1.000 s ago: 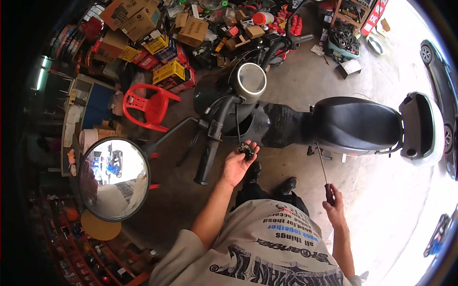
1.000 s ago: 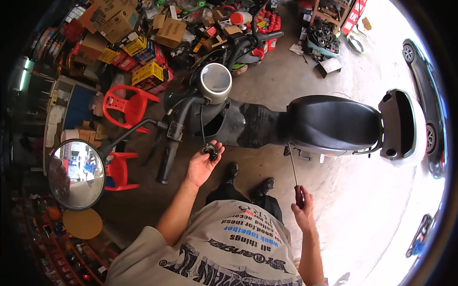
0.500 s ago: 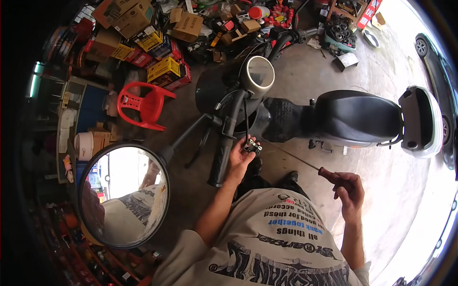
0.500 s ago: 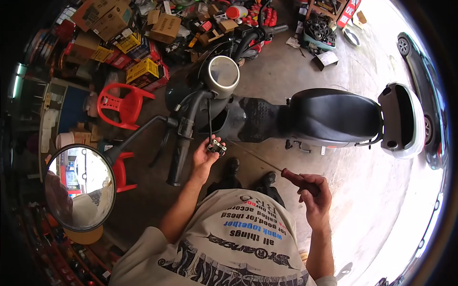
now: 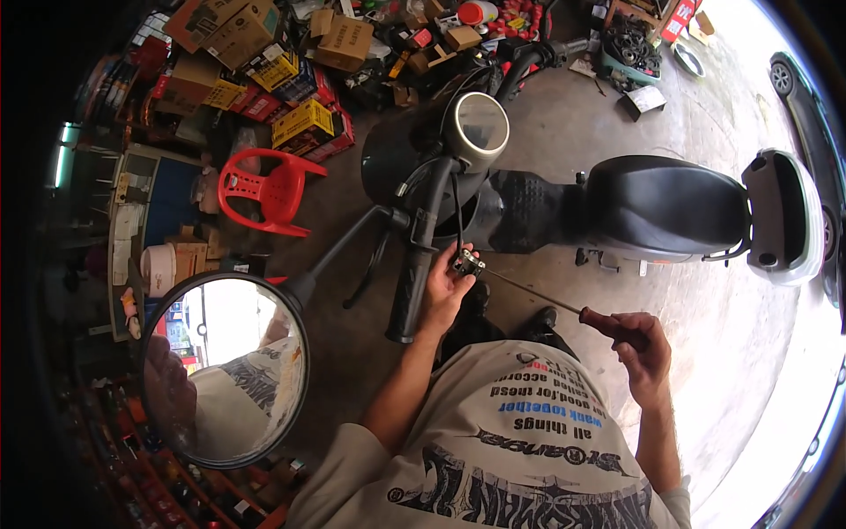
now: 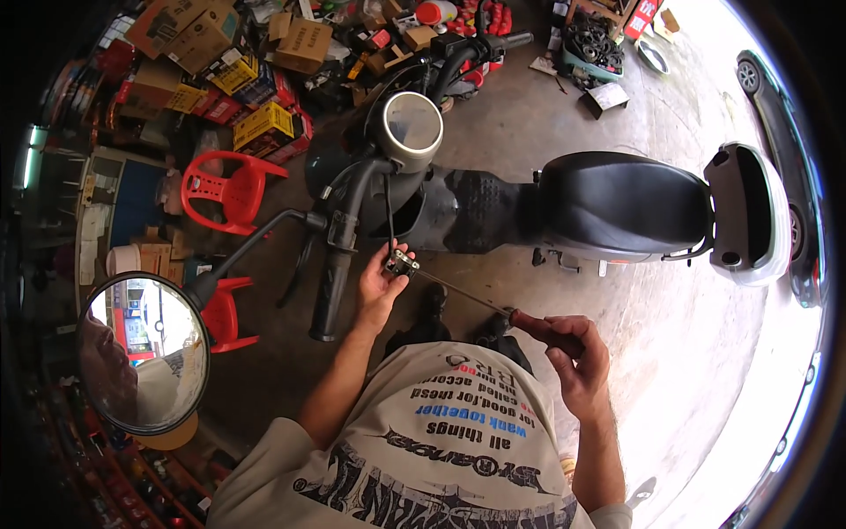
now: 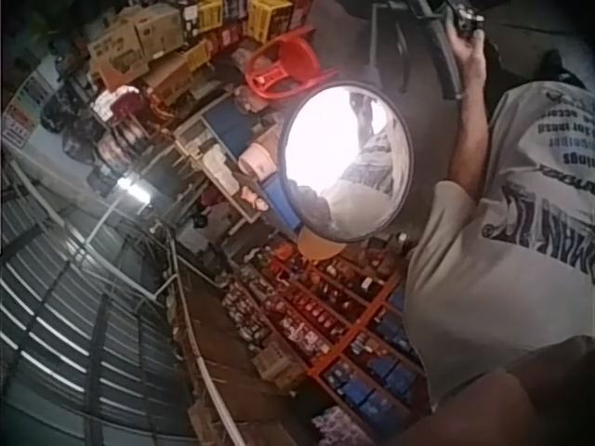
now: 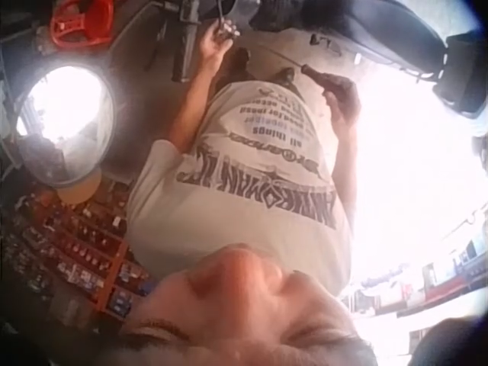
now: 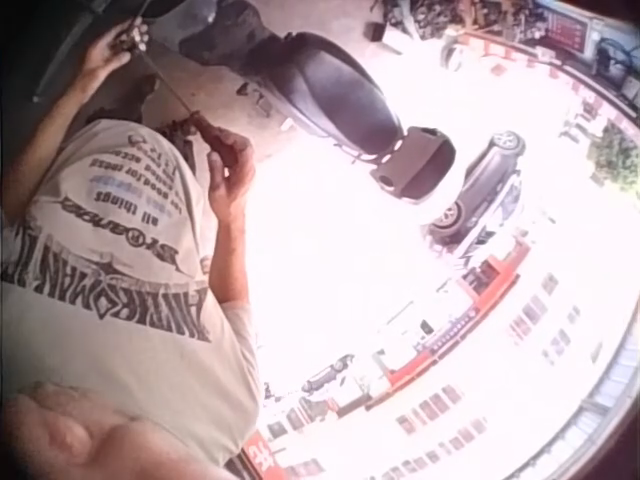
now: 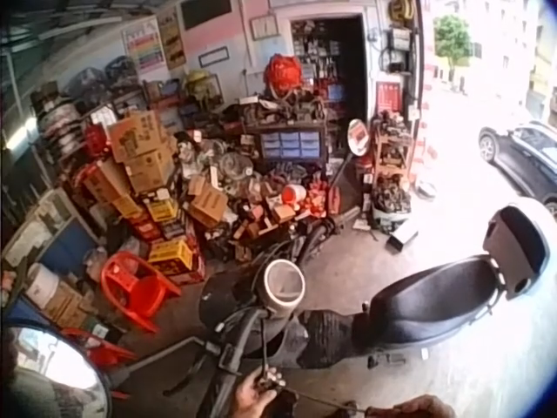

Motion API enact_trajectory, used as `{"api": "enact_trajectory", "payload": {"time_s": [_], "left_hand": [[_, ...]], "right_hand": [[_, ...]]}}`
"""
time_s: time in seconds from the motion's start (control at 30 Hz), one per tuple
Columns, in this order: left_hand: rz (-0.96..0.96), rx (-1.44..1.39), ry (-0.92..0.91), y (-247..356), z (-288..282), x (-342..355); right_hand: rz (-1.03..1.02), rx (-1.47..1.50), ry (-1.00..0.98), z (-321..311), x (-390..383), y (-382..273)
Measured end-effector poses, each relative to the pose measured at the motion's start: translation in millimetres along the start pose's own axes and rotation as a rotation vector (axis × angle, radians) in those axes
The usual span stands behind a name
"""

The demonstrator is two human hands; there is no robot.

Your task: Repairing the electrical components on a scooter's handlebar using a screwdriver and manipulating wires.

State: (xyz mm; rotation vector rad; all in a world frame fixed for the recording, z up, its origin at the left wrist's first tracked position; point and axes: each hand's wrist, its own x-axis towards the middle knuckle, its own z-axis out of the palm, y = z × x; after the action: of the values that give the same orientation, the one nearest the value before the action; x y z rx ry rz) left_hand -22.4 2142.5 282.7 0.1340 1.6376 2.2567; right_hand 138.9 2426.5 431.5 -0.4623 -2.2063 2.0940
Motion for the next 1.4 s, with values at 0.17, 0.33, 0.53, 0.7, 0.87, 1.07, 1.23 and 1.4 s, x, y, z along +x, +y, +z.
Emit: {"api": "enact_trajectory", "payload": {"time_s": [0.17,0.33,0.53,0.7,0.87,1.07,1.23,1.4], "left_hand": [[-0.005,-0.009,0.012,-0.5,-1.6,-0.8],[-0.007,0.005,0.029,-0.9,-3.7,-0.9],[-0.01,0.014,0.035,0.3,-2.9,-0.3],[-0.01,0.027,0.035,0.1,-3.5,0.1],[-0.002,0.036,0.03,-0.5,-4.1,0.6],[-0.015,0.014,0.036,0.4,-3.1,0.5],[-0.008,0.026,0.03,0.3,-3.6,0.7],[-0.015,0.03,0.038,1.7,-1.7,0.7]], "right_hand": [[0.005,-0.027,0.0,-0.4,-0.9,-1.2],[-0.05,-0.075,-0.028,-3.8,-3.3,-10.5],[-0.066,-0.141,-0.006,-3.7,-5.3,-13.8],[-0.069,-0.145,-0.004,-2.5,-6.3,-13.0],[-0.06,-0.149,-0.003,-1.0,-6.9,-13.1],[-0.084,-0.149,0.001,-0.3,-6.6,-11.2],[-0.075,-0.181,0.001,0.8,-5.6,-14.7],[-0.07,-0.174,0.005,1.2,-5.5,-16.3]]}}
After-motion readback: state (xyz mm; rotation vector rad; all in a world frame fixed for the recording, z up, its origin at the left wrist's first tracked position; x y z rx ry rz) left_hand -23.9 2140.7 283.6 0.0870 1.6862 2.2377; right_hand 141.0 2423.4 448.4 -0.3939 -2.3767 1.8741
